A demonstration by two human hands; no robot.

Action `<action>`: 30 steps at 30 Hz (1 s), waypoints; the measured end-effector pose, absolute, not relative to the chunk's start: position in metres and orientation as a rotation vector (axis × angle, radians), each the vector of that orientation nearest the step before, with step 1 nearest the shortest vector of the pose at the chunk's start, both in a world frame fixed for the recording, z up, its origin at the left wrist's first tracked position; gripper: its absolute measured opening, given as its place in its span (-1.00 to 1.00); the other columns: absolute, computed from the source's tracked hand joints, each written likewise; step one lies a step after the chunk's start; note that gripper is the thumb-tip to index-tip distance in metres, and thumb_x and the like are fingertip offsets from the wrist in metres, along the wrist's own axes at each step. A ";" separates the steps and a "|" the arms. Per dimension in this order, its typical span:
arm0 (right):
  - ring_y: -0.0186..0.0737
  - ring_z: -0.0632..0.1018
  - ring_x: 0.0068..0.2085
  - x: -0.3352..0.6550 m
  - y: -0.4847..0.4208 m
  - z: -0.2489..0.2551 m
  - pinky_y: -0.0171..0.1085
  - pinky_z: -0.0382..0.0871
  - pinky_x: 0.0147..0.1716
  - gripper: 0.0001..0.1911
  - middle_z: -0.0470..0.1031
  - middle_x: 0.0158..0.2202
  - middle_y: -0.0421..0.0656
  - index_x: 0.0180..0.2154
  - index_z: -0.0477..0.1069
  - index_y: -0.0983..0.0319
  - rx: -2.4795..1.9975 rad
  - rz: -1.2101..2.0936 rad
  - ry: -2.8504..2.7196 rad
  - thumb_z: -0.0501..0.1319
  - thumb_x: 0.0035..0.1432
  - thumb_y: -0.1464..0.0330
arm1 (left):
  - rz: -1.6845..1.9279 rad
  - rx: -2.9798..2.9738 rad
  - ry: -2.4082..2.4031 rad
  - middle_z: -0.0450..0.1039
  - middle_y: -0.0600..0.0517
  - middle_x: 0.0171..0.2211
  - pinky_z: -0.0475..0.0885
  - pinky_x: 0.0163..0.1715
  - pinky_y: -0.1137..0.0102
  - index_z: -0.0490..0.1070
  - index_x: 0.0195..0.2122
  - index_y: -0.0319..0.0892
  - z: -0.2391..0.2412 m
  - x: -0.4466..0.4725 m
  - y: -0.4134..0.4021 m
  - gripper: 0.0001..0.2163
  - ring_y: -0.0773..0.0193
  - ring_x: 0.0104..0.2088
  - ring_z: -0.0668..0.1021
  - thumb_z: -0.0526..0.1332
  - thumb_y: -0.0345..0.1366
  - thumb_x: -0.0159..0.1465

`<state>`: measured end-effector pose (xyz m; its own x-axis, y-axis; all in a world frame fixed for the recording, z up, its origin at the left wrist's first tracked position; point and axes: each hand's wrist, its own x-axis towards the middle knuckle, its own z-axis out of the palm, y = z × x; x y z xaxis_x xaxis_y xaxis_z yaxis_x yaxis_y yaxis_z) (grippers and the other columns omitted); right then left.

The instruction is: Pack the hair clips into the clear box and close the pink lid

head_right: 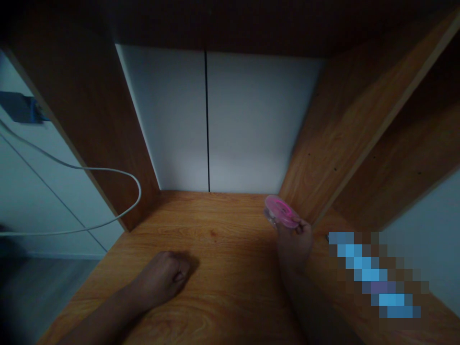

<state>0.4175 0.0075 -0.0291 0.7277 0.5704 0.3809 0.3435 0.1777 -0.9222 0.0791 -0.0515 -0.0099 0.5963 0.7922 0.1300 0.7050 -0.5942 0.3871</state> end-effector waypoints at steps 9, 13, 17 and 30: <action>-0.09 0.61 -0.18 0.377 -0.004 -0.013 -0.15 0.54 -0.22 -0.56 0.56 -0.17 -0.06 -0.19 0.29 0.18 -1.296 0.493 -1.065 0.41 -0.06 0.20 | 0.597 2.393 1.346 0.26 0.14 -0.60 0.08 -0.53 0.42 0.15 -0.56 -0.15 -0.011 0.078 -0.048 -0.80 0.35 -0.57 0.31 0.10 -0.52 0.14; -0.09 0.59 -0.09 0.355 -0.022 -0.014 -0.15 0.53 -0.11 -0.60 0.55 -0.13 -0.10 -0.21 0.30 0.14 -1.163 0.658 -1.315 0.43 -0.03 0.23 | 0.970 2.179 1.445 0.48 -0.01 -0.23 0.40 -0.25 0.34 0.32 -0.17 -0.13 -0.006 0.081 -0.048 -0.80 0.17 -0.25 0.52 0.27 -0.24 0.23; -0.14 0.50 0.09 0.339 -0.042 -0.015 -0.13 0.45 0.07 -0.68 0.46 0.04 -0.12 -0.09 0.29 0.06 -0.912 0.736 -1.688 0.33 0.16 0.33 | 1.108 2.116 1.266 0.29 -0.16 0.18 0.34 0.13 0.11 -0.03 0.31 -0.09 -0.006 0.082 -0.050 -0.10 -0.02 0.14 0.41 0.46 -0.14 0.05; 0.06 0.23 0.33 0.329 -0.067 0.000 0.07 0.32 0.21 -0.41 0.11 0.34 0.03 0.20 0.25 0.14 -0.927 0.125 -2.272 0.32 0.16 0.30 | 0.943 2.171 1.087 0.45 0.01 0.09 0.47 0.03 0.27 0.19 0.17 0.01 0.000 0.088 -0.060 -0.33 0.10 0.03 0.54 0.44 -0.20 0.06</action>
<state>0.3285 -0.0666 -0.0003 -0.5220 0.6512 0.5509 0.5870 0.7428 -0.3219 0.0880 -0.0601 0.0001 0.4324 0.8319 0.3479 0.4616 -0.5357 0.7071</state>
